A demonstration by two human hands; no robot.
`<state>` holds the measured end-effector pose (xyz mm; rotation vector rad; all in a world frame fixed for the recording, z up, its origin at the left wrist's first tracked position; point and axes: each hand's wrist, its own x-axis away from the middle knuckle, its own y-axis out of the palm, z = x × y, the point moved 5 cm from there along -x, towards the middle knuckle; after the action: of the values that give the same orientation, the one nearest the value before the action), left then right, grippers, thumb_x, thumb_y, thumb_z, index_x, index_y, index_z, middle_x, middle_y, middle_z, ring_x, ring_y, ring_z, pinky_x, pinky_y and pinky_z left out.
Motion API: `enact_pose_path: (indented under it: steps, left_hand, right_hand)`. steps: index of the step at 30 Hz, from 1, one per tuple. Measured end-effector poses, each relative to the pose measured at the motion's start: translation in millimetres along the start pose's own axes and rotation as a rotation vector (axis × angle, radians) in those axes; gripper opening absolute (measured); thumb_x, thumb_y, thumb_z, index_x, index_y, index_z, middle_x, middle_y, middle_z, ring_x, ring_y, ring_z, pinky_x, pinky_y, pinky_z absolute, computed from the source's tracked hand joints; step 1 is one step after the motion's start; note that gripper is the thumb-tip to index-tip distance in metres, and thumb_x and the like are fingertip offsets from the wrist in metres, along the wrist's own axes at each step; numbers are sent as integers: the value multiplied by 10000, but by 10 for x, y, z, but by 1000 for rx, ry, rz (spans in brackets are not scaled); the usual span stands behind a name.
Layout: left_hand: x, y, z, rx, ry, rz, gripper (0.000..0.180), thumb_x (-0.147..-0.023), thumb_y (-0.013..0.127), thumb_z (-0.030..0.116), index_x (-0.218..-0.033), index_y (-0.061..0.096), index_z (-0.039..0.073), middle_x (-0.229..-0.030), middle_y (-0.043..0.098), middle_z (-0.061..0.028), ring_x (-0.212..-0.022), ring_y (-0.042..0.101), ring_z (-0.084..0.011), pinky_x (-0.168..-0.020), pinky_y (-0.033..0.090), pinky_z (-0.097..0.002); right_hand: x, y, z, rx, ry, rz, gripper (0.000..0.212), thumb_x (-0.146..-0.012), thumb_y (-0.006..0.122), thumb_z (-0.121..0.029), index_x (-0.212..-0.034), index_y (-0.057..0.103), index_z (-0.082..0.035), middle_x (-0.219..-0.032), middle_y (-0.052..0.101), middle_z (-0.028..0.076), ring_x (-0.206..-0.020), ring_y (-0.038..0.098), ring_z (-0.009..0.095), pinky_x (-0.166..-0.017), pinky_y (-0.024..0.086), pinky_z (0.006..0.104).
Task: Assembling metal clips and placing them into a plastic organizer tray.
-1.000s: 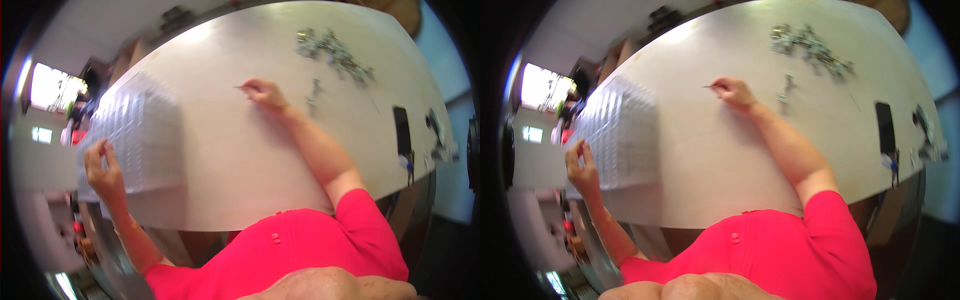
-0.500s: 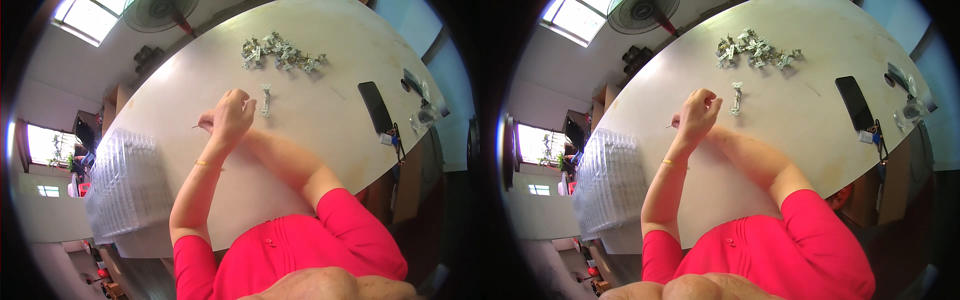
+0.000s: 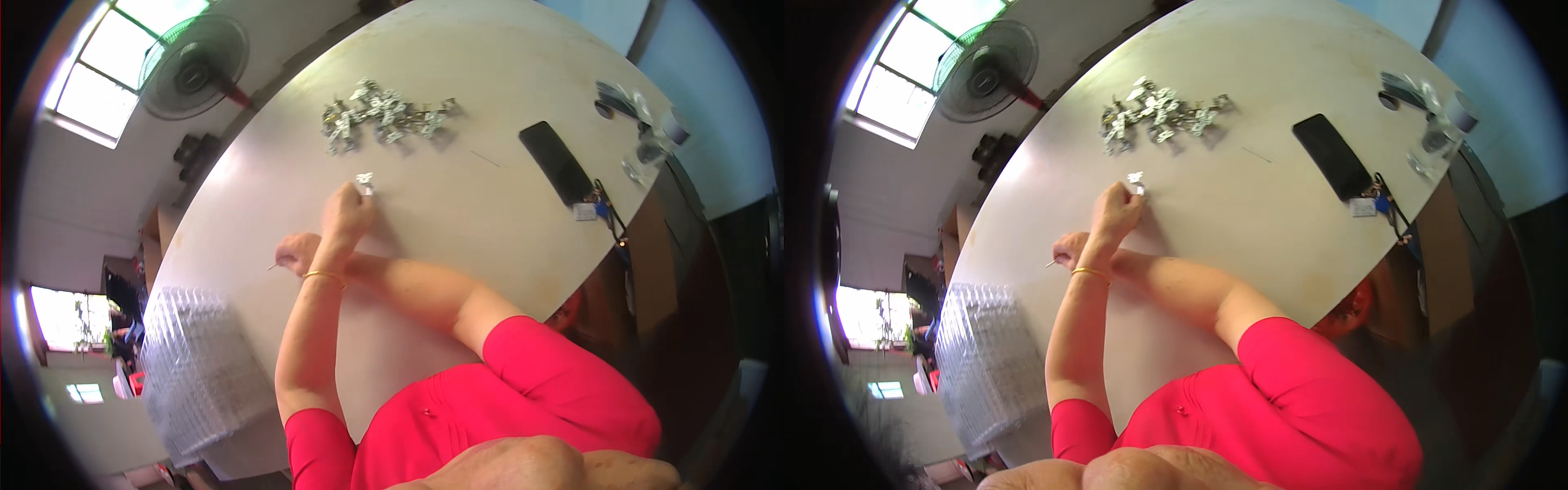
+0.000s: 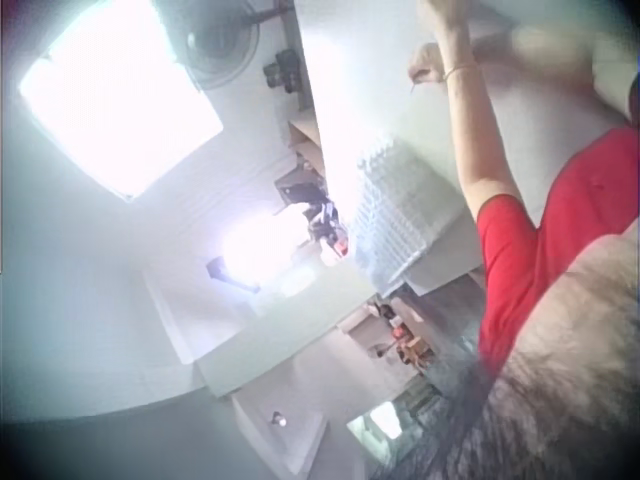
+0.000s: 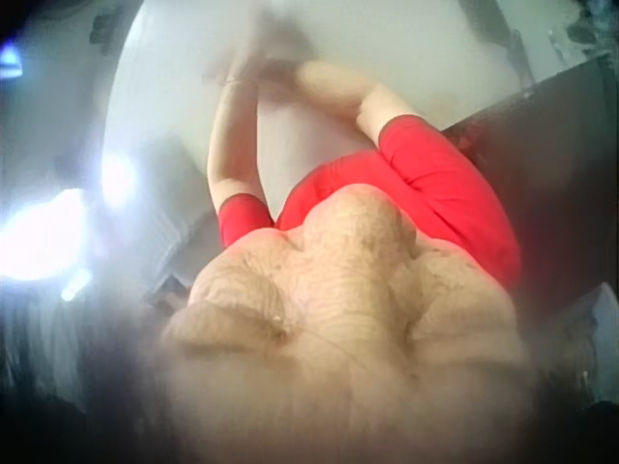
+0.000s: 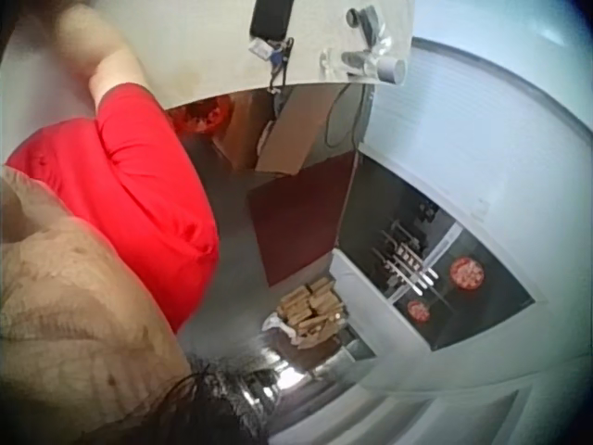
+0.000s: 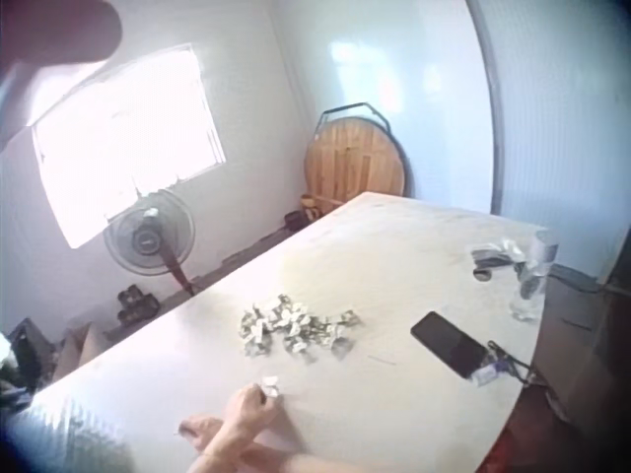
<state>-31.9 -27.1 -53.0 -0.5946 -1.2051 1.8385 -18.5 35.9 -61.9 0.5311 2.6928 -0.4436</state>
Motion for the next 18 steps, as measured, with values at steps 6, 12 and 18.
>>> enact_pose_path:
  steps: [6,12,18]
  left_hand:
    - [274,-633,64,680,-116,88,160,-910,640,123,-856,570,-11,-792,684,-145,-722,684,-187,-621,543,-319]
    - [758,-1208,-491,1102,-20,249,129,-933,650,97,-898,575,-3,-940,689,-169,-746,680,-191,-668,533,-281]
    - [1102,-1208,-1009,1271,65,249,102,-938,665,97,-991,605,35,-959,702,-120,-775,696,-185,-737,572,-297]
  right_hand:
    - [-56,38,252,-22,-114,93,147,-874,636,-176,-928,671,-44,-935,671,162,-923,638,344,-812,498,439]
    - [9,-37,81,0,113,-29,173,-875,659,-187,-972,681,-46,-938,680,185,-895,653,356,-806,514,421]
    - [-59,-174,129,-84,164,134,165,-900,629,-161,-1000,682,-42,-903,700,152,-807,688,275,-745,538,377]
